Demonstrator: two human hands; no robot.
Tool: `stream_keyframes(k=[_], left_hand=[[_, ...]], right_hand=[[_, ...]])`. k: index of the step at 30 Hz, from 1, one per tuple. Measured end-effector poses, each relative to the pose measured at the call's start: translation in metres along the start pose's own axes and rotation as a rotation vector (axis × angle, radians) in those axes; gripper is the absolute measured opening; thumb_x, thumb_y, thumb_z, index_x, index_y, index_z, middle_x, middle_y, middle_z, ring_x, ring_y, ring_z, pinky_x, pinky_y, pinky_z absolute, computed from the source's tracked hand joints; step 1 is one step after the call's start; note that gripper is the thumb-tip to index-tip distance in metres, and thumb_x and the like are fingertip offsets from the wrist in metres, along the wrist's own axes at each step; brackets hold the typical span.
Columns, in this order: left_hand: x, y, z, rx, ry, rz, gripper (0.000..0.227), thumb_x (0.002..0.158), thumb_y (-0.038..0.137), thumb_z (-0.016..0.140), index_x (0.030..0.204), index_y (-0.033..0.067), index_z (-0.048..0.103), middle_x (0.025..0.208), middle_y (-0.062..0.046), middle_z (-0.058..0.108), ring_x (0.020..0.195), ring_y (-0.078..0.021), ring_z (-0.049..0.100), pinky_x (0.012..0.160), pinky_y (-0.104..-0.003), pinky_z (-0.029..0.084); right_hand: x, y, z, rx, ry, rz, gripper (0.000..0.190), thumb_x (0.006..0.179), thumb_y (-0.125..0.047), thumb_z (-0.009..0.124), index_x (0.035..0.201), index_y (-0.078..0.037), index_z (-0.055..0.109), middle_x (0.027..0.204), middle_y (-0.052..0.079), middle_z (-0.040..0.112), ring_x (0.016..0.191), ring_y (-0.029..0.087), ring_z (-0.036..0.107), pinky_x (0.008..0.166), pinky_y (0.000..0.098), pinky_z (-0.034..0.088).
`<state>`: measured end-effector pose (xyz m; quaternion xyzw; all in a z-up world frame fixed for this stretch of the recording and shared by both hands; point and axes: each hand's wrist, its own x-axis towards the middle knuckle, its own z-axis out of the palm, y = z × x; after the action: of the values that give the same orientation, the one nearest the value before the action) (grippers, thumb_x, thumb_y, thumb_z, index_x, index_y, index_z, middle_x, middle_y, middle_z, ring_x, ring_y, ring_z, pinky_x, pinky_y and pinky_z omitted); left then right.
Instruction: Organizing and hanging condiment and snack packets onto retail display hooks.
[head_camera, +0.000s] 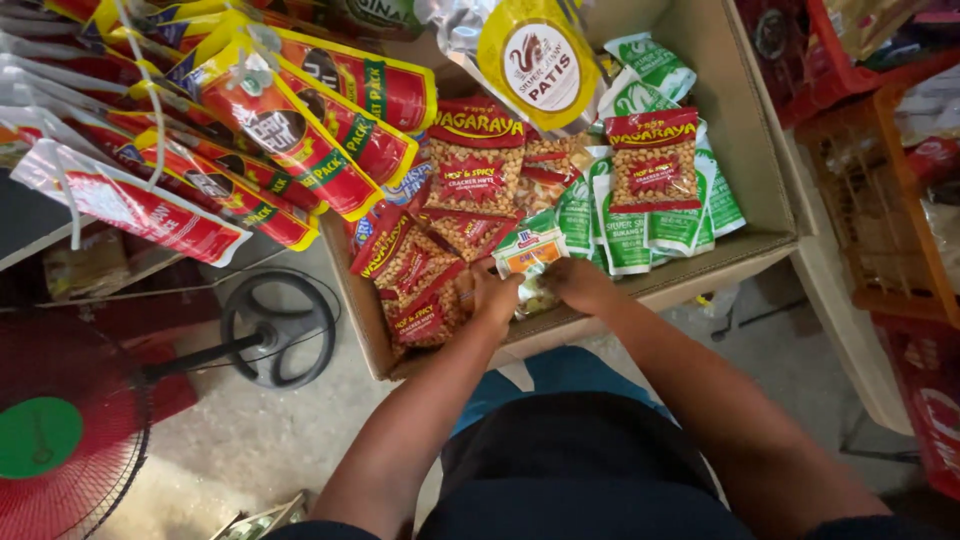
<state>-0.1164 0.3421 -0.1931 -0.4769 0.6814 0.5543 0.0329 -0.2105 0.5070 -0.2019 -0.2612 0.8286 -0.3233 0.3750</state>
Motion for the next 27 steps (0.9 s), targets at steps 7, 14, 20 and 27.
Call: stream_keyframes(k=[7,14,20,27], left_hand=[[-0.005,-0.006,-0.002,-0.173,0.075,0.022,0.069,0.075,0.001,0.080,0.134,0.0025,0.044,0.118,-0.021,0.061,0.105,-0.0278,0.062,0.087,-0.039,0.053],[-0.013,0.007,-0.001,-0.420,-0.134,-0.063,0.031,0.085,0.007,0.071,0.115,-0.0014,0.069,0.104,-0.012,0.075,0.090,-0.0202,0.070,0.077,-0.034,0.056],[-0.053,0.072,-0.015,-0.276,-0.217,0.046,0.039,0.084,0.014,0.073,0.121,0.0015,0.070,0.107,-0.013,0.077,0.092,-0.0231,0.071,0.081,-0.037,0.055],[-0.072,0.085,-0.039,-0.009,-0.201,0.419,0.048,0.084,0.019,0.072,0.128,0.0055,0.062,0.113,-0.019,0.074,0.105,-0.0339,0.072,0.090,-0.040,0.054]], right_hand=[[0.000,0.001,-0.013,0.086,0.134,0.220,0.043,0.088,-0.034,0.075,0.117,-0.003,0.068,0.106,0.018,0.072,0.099,0.034,0.069,0.083,0.0428,0.054],[-0.007,-0.021,-0.027,0.435,0.139,0.384,0.074,0.076,-0.017,0.079,0.142,-0.006,0.047,0.101,0.015,0.074,0.087,0.025,0.071,0.076,0.0373,0.057],[0.006,0.037,-0.016,0.668,-0.006,0.227,0.039,0.088,-0.021,0.071,0.119,0.002,0.071,0.101,0.010,0.075,0.089,0.020,0.068,0.080,0.0360,0.053],[-0.024,-0.022,-0.059,0.879,0.024,0.266,0.018,0.087,-0.019,0.070,0.102,-0.011,0.066,0.091,-0.002,0.066,0.079,0.009,0.058,0.068,0.0276,0.045]])
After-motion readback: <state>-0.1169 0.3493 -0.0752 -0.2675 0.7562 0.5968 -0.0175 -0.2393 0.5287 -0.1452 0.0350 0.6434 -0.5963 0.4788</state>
